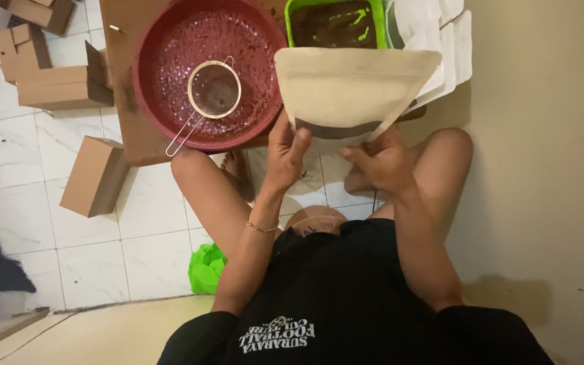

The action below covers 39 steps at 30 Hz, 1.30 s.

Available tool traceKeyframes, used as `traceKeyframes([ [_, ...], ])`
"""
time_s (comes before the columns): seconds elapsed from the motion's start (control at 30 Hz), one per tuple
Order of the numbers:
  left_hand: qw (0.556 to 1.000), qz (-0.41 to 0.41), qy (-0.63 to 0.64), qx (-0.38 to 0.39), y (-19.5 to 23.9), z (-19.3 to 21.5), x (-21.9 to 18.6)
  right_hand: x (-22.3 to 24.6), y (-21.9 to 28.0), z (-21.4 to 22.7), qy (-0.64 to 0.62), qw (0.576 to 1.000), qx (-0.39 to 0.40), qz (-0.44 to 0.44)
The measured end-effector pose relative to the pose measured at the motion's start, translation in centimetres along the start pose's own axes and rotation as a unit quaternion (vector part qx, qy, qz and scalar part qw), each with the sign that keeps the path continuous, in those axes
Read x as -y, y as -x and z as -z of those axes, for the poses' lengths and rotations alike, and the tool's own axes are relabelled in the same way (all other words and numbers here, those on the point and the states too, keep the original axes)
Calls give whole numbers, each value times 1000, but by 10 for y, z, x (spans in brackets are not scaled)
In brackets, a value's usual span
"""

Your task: The person scoops a dark brown powder from a green container into white pouches using a spoon. They seal each pouch by folding the top and place it aside, repeating the process for multiple pouches.

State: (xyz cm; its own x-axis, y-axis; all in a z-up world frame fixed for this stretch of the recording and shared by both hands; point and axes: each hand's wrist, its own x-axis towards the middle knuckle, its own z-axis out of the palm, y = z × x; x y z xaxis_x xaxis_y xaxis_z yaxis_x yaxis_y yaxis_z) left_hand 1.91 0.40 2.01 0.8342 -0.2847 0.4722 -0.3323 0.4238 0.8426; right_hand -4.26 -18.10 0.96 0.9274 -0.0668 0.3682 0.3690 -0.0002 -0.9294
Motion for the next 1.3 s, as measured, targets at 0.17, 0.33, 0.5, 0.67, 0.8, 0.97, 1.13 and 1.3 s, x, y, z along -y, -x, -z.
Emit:
traceKeyframes([
  [0.17, 995, 73, -55, -42, 22, 18, 46, 9, -5, -3, 34, 998, 26, -53],
  [0.33, 960, 241, -94, -107, 18, 32, 70, 12, -1, 8, 151, 962, -40, -224],
  [0.5, 955, 273, -86, -78, 15, 44, 95, 64, -32, 19, 204, 960, -61, -184],
  [0.67, 961, 272, -18, -45, -21, -11, 8, 40, -27, 77, 204, 972, -19, -116],
  [0.8, 927, 344, 142, -53, -14, -4, 33, 45, -20, 82, 231, 970, -70, -40],
  [0.97, 826, 415, 370, -92, 20, -30, 54, 97, -17, 50, 266, 957, -82, -76],
  [1.13, 803, 431, 407, -51, 56, -34, 111, 97, -21, 61, 281, 956, -47, -64],
  [1.3, 854, 415, 312, -15, 51, -18, 111, 72, -24, 102, 186, 973, -82, -113],
])
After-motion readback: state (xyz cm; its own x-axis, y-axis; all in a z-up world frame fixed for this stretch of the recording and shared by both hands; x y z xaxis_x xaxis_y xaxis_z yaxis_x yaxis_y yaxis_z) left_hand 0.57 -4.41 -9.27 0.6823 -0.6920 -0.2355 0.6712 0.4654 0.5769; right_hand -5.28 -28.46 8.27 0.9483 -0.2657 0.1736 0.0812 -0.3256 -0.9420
